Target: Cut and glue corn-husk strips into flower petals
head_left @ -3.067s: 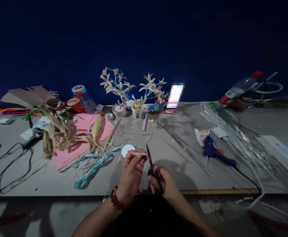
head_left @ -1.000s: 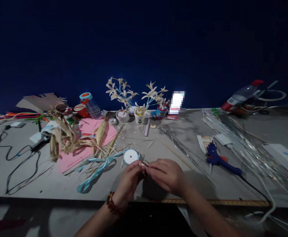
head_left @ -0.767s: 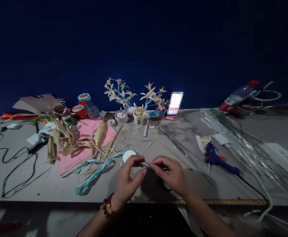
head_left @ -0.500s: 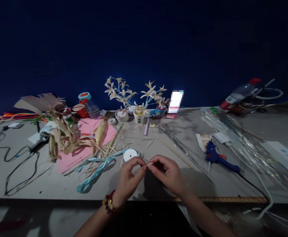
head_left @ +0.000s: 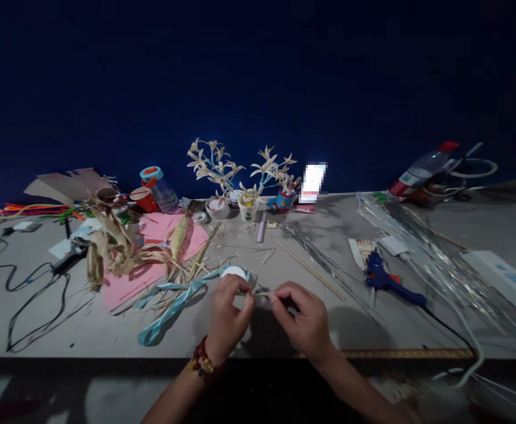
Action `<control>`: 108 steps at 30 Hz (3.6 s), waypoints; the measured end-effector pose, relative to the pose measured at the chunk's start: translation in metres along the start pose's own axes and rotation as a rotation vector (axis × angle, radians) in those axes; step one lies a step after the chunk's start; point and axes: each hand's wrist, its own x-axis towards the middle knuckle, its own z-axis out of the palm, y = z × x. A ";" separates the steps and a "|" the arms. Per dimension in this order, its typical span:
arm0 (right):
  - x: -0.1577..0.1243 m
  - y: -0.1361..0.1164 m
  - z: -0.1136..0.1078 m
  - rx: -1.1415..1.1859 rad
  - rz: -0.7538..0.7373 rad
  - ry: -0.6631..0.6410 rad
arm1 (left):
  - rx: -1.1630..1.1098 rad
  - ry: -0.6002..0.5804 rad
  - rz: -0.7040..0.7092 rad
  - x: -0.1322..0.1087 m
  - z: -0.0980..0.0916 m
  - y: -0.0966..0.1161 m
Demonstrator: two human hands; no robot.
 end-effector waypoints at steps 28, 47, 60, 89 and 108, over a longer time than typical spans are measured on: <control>-0.001 0.002 0.003 0.049 -0.049 0.044 | -0.032 -0.158 0.120 0.008 0.008 0.016; 0.000 0.005 -0.003 0.022 -0.004 0.149 | 0.092 -0.054 0.116 0.005 0.001 0.009; -0.002 0.002 0.000 0.048 -0.027 0.194 | 0.050 -0.047 0.100 0.001 0.020 0.004; -0.002 0.006 -0.006 0.065 0.026 0.226 | 0.117 0.018 0.228 0.012 0.013 0.014; 0.014 -0.005 -0.015 -0.031 -0.004 -0.067 | 0.299 -0.111 0.363 0.006 0.016 0.023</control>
